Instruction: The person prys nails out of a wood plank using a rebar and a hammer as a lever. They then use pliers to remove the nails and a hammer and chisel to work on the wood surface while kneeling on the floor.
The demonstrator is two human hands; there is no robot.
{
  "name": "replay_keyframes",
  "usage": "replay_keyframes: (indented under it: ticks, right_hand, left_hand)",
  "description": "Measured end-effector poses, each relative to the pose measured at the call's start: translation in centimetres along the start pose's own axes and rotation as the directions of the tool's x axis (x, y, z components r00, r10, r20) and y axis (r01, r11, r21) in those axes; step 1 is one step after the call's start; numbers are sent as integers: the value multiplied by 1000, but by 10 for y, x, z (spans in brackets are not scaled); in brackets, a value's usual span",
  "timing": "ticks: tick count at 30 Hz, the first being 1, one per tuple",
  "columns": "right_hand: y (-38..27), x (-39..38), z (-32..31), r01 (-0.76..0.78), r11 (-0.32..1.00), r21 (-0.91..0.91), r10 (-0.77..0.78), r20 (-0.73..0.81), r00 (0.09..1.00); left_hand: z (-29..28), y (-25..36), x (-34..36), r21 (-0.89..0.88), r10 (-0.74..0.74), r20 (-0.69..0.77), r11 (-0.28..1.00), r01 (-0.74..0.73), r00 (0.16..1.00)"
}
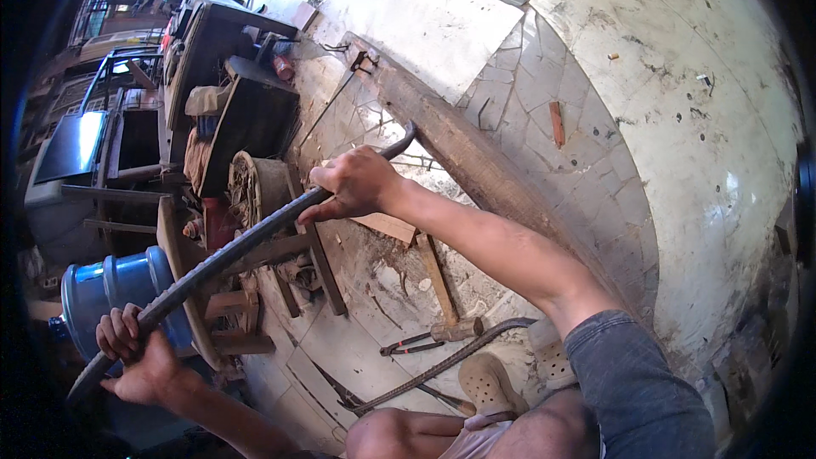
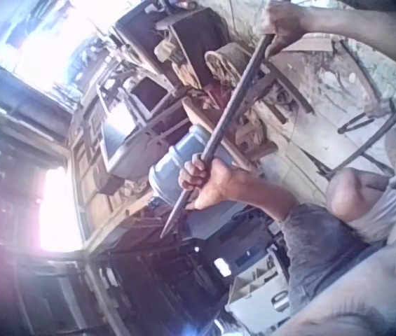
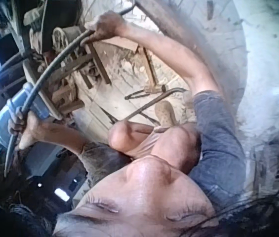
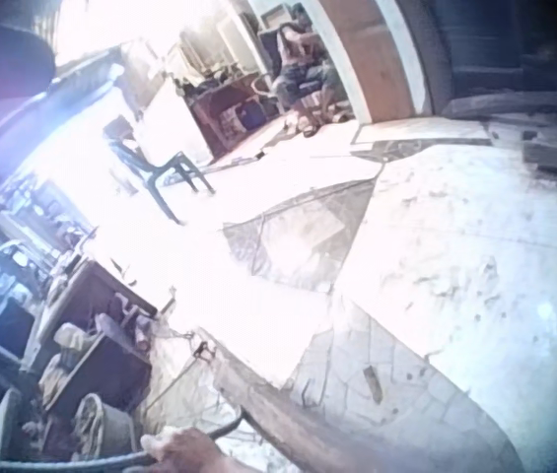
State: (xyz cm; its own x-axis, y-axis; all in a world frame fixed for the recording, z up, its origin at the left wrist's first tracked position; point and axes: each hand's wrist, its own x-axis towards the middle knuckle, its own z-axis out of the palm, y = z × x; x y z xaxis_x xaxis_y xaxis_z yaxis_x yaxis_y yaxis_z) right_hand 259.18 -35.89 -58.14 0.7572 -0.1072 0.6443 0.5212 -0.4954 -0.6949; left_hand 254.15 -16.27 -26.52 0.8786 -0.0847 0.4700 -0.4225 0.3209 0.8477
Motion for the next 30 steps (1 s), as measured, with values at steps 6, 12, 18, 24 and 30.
replay_keyframes:
  ticks: [6,12,18,24,30]
  right_hand:
    - [0,-14,-3,56,998,32,-56,1,998]
    - [2,-29,-4,120,992,23,-120,0,993]
    - [10,-46,-5,205,979,-22,-204,20,979]
    - [14,-46,1,141,989,-42,-144,-93,985]
    - [5,-68,-20,88,994,-62,-91,-42,995]
  left_hand:
    - [-1,17,-42,13,174,52,984,-175,983]
    - [-49,94,-63,27,471,90,879,-475,877]
    - [2,67,-116,-201,700,89,709,-676,708]
    - [28,61,-129,-295,536,245,835,-465,808]
    - [47,48,-190,-405,529,526,844,-351,666]
